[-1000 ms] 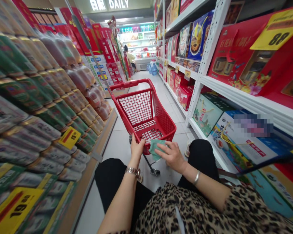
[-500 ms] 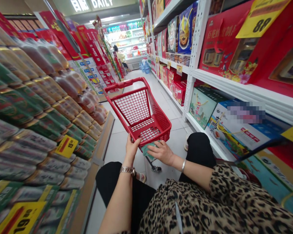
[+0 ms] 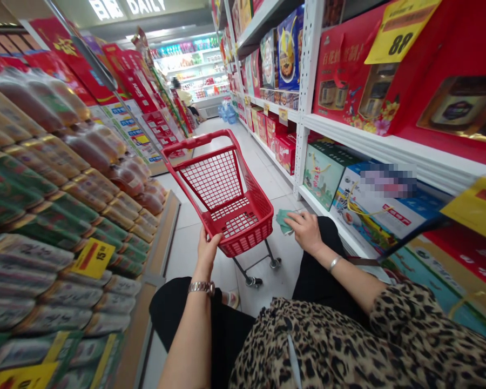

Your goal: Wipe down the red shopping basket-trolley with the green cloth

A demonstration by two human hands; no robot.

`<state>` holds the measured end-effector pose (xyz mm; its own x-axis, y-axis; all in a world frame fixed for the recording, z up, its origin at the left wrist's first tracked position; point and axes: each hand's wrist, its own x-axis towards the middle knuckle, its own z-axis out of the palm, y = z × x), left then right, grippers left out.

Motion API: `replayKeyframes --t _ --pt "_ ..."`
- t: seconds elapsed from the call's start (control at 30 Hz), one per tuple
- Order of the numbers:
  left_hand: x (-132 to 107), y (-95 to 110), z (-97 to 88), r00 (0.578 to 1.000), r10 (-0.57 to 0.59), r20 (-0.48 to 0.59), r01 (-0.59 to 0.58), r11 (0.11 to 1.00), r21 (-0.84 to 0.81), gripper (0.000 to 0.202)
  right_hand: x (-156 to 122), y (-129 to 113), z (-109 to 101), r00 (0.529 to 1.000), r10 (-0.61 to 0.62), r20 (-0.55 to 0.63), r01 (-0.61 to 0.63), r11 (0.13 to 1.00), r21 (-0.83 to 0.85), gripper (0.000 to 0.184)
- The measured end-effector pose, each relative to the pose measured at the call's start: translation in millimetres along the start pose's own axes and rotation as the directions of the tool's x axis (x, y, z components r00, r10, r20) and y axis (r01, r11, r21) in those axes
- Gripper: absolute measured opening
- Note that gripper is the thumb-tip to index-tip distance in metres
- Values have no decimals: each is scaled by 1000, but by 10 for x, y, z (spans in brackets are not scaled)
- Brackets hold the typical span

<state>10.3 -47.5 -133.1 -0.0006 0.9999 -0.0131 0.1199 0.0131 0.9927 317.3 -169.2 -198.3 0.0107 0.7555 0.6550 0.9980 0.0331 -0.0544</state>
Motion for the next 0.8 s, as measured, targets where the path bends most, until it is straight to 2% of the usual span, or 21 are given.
replayKeyframes --t 0.07,0.17,0.2,0.3,0.37,0.47,0.53,0.63,0.8 --pt "3 -3 -1 1000 -7 -2 7 1000 -12 60 -43 -110 -32 999 -38 -33 39 999 31 40" --pt "13 -8 -2 1000 -21 -3 21 999 -39 60 -136 -474 -36 978 -181 -103 191 976 107 30" --pt "17 -12 -2 1000 -25 -5 24 999 -48 60 -164 -626 -20 961 -245 -132 262 955 136 26" --pt "28 -32 -13 1000 -24 -5 23 998 -54 61 -179 -1077 73 863 -464 -200 499 846 191 17" --pt "31 -57 -30 1000 -4 5 4 999 -42 60 -108 -1318 158 824 -525 -213 563 801 203 13" --pt "31 -110 -71 999 34 18 -33 999 -20 59 70 -1542 280 815 -558 -153 579 786 216 12" --pt "31 -147 -104 999 42 18 -42 999 -6 60 165 -1600 342 815 -570 -100 578 788 213 14" --pt "34 -189 -146 999 32 14 -32 999 -1 63 185 -1566 389 809 -581 -90 587 788 188 16" --pt "23 -182 -151 1000 12 20 -11 1000 -23 60 -9 -1196 363 847 -515 -135 530 840 119 17"
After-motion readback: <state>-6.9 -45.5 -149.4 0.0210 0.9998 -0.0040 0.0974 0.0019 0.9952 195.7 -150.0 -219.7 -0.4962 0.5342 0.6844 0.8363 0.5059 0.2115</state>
